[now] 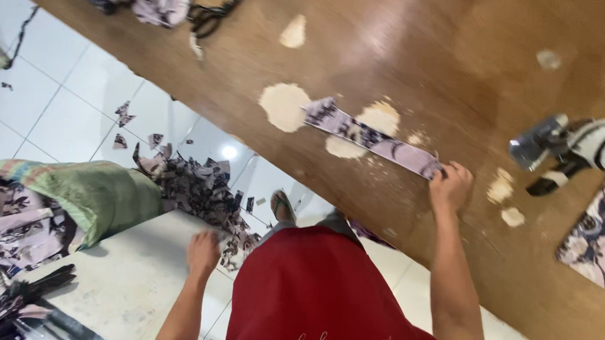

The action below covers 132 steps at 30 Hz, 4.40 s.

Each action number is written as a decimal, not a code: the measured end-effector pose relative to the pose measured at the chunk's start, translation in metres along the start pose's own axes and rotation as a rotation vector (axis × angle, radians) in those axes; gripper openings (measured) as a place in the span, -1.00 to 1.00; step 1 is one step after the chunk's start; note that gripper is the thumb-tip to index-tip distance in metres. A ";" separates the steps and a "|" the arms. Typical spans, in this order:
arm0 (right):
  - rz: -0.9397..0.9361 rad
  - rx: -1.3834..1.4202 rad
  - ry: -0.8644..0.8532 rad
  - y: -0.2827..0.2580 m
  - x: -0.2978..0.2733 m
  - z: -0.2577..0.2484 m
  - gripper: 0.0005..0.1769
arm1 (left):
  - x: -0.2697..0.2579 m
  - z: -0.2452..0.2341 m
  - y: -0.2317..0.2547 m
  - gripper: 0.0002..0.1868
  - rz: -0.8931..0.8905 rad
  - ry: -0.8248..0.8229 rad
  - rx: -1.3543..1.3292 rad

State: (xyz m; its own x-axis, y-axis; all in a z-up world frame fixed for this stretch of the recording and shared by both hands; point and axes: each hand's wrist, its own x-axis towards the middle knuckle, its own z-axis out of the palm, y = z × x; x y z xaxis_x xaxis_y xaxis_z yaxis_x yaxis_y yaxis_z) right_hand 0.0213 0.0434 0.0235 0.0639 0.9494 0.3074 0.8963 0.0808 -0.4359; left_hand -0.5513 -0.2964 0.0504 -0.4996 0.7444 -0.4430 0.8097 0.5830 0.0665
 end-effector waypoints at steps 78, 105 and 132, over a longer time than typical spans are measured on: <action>-0.122 0.230 -0.202 -0.860 0.206 0.277 -0.32 | 0.697 -0.573 -0.099 -0.40 0.847 0.480 -0.081; 0.398 -0.018 -0.175 -0.752 0.285 0.342 -0.32 | 0.615 -0.508 -0.002 -0.56 1.338 0.307 0.011; 0.651 0.446 0.027 -0.704 0.282 0.350 -0.72 | 0.509 -0.474 -0.059 -0.60 1.324 0.151 -0.249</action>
State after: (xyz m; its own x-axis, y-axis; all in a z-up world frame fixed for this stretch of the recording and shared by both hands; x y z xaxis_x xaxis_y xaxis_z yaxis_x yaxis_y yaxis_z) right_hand -0.7450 0.3607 0.1206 0.5308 0.8406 -0.1083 0.4148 -0.3691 -0.8317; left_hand -0.9994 0.2019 0.2452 0.5629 0.8067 0.1798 0.6363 -0.5618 0.5287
